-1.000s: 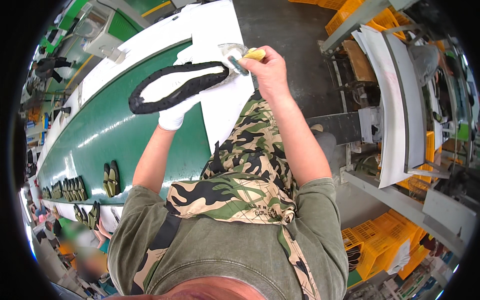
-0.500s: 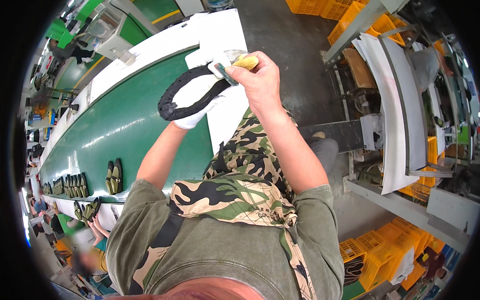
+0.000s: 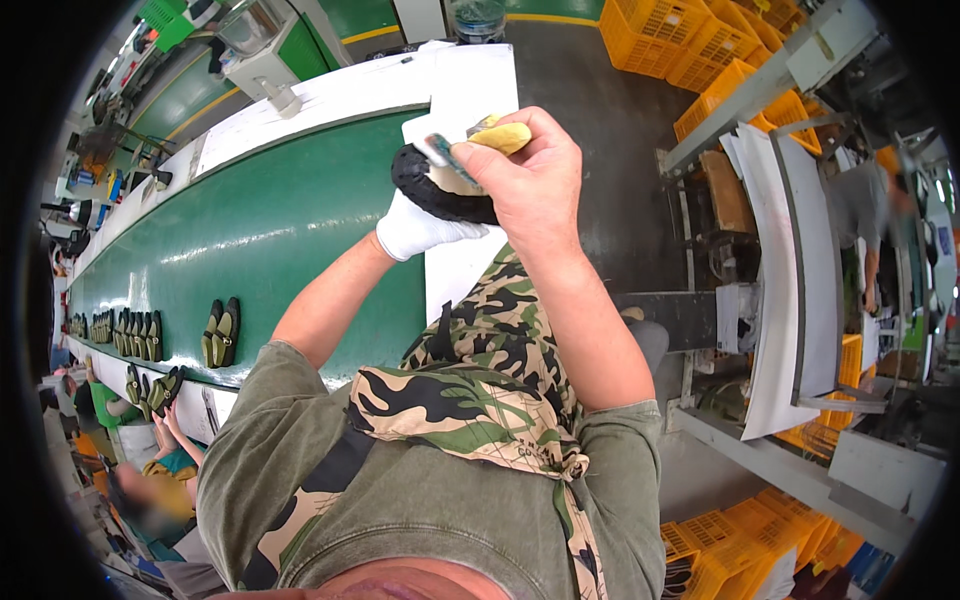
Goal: Applying glue or polish to the edges and soles of shoes using a sponge on a factory production line.
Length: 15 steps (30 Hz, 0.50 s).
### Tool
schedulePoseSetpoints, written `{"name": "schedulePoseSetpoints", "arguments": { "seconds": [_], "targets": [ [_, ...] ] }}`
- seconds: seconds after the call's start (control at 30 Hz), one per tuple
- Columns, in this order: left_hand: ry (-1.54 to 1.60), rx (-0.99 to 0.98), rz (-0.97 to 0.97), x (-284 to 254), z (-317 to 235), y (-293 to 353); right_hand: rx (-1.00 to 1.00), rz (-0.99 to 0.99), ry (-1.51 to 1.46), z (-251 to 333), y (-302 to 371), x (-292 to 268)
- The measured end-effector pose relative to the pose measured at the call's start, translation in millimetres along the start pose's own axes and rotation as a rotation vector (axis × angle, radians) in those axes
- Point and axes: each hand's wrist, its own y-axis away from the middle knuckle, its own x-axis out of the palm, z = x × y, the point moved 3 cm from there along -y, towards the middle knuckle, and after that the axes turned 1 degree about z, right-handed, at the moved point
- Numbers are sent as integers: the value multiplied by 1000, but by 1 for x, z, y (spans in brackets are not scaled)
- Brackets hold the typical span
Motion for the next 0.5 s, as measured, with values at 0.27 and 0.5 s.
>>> {"name": "schedulePoseSetpoints", "arguments": {
  "seconds": [0.27, 0.5],
  "targets": [
    [403, -272, 339, -12, 13, 5, -134, -10, -4, -5, -30, -10],
    [654, -395, 436, -23, 19, 14, -147, 210, 224, -8, -44, -31]
  ]
}}
